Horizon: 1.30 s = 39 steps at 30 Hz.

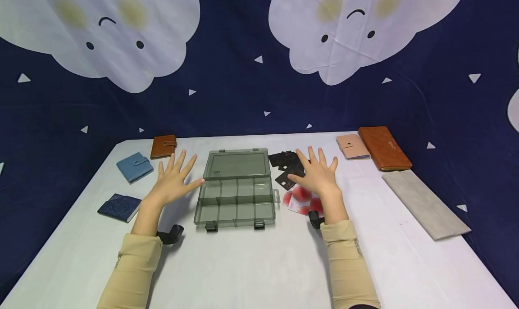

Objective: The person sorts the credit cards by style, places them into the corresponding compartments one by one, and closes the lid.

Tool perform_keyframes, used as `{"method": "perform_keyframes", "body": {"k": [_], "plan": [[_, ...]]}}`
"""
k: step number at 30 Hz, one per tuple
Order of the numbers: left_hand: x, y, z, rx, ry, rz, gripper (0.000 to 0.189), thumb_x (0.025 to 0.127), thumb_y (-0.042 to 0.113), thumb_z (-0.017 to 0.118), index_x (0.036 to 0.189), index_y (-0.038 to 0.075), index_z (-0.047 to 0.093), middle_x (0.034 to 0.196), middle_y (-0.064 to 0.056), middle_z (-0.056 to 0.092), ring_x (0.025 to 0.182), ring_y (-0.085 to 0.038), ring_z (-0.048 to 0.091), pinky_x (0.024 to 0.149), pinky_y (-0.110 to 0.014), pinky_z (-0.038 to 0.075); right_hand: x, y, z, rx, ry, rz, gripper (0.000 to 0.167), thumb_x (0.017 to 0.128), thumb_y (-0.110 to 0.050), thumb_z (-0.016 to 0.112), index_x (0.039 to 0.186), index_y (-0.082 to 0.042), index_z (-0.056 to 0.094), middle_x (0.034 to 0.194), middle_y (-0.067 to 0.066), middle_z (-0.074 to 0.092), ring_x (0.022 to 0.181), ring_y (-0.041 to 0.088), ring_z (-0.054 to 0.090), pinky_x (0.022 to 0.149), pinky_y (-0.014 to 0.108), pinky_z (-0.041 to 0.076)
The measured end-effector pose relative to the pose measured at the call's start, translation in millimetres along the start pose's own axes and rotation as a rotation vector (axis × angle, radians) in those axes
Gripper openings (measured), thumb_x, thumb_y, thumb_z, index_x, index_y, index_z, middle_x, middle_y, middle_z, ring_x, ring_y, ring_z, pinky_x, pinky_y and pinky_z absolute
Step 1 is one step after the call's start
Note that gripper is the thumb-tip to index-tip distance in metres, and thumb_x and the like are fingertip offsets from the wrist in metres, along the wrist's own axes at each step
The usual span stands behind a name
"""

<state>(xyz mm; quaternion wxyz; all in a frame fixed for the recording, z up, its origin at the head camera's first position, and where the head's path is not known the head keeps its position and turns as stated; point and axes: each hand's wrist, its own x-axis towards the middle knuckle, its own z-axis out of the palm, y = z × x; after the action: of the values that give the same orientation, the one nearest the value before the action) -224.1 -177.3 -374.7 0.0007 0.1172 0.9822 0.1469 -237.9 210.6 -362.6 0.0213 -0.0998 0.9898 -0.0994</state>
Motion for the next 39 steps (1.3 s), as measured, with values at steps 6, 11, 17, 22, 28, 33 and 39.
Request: {"method": "perform_keyframes", "body": {"k": [6, 11, 17, 22, 28, 33, 39], "plan": [[5.1, -7.6, 4.9, -0.288, -0.104, -0.012, 0.081, 0.089, 0.057, 0.045, 0.15, 0.021, 0.006, 0.154, -0.014, -0.003, 0.138, -0.041, -0.002, 0.104, -0.064, 0.003, 19.0, 7.1, 12.4, 0.015, -0.045, 0.011, 0.077, 0.088, -0.051, 0.051, 0.149, -0.017, 0.017, 0.15, 0.023, 0.014, 0.135, 0.046, 0.007, 0.096, 0.073, 0.003], [8.7, -15.1, 12.8, -0.672, -0.26, -0.065, 0.078, 0.093, 0.048, 0.047, 0.15, 0.023, 0.002, 0.152, -0.018, 0.013, 0.116, -0.036, 0.048, 0.1, -0.053, 0.031, 31.3, 12.5, 20.1, 0.048, -0.138, 0.034, 0.077, 0.087, -0.046, 0.055, 0.149, -0.015, 0.019, 0.148, 0.025, 0.021, 0.132, 0.048, 0.016, 0.095, 0.073, 0.007], [10.7, -25.7, 24.7, -0.968, -0.393, -0.094, 0.071, 0.096, 0.031, 0.047, 0.149, 0.011, 0.004, 0.147, -0.026, 0.018, 0.105, -0.034, 0.051, 0.078, -0.04, 0.051, 40.4, 5.1, 26.9, 0.047, -0.198, 0.028, 0.081, 0.084, -0.047, 0.06, 0.147, -0.009, 0.024, 0.14, 0.029, 0.032, 0.125, 0.051, 0.028, 0.094, 0.072, 0.016], [10.5, -33.9, 32.3, -1.106, -0.514, -0.042, 0.084, 0.09, 0.013, 0.059, 0.149, 0.013, 0.0, 0.148, -0.026, 0.012, 0.107, -0.03, 0.05, 0.082, -0.044, 0.05, 46.5, -3.2, 27.8, 0.06, -0.165, 0.041, 0.085, 0.076, -0.042, 0.071, 0.143, -0.007, 0.032, 0.133, 0.031, 0.04, 0.116, 0.05, 0.039, 0.09, 0.064, 0.027], [9.0, -38.6, 35.1, -1.157, -0.56, 0.033, 0.102, 0.079, -0.003, 0.067, 0.149, 0.019, -0.004, 0.149, -0.025, 0.007, 0.095, -0.02, 0.053, 0.082, -0.041, 0.051, 57.8, -1.5, 29.2, 0.122, -0.157, 0.05, 0.091, 0.068, -0.034, 0.079, 0.142, -0.01, 0.032, 0.124, 0.032, 0.045, 0.108, 0.048, 0.043, 0.085, 0.06, 0.031], [7.7, -38.4, 34.6, -1.131, -0.562, 0.047, 0.1, 0.078, -0.006, 0.068, 0.15, 0.02, 0.003, 0.149, -0.023, 0.008, 0.092, -0.017, 0.053, 0.079, -0.036, 0.051, 65.2, 4.4, 30.4, 0.183, -0.147, 0.06, 0.085, 0.07, -0.03, 0.079, 0.139, -0.005, 0.037, 0.119, 0.03, 0.041, 0.106, 0.044, 0.042, 0.086, 0.057, 0.034], [7.8, -38.4, 35.5, -1.123, -0.555, 0.027, 0.094, 0.077, -0.005, 0.068, 0.149, 0.016, 0.012, 0.149, -0.021, 0.011, 0.089, -0.015, 0.054, 0.075, -0.031, 0.051, 68.4, 6.7, 24.2, 0.423, -0.084, 0.02, 0.042, 0.081, -0.006, 0.065, 0.119, 0.006, 0.053, 0.116, 0.029, 0.049, 0.099, 0.037, 0.048, 0.085, 0.046, 0.042]]}}
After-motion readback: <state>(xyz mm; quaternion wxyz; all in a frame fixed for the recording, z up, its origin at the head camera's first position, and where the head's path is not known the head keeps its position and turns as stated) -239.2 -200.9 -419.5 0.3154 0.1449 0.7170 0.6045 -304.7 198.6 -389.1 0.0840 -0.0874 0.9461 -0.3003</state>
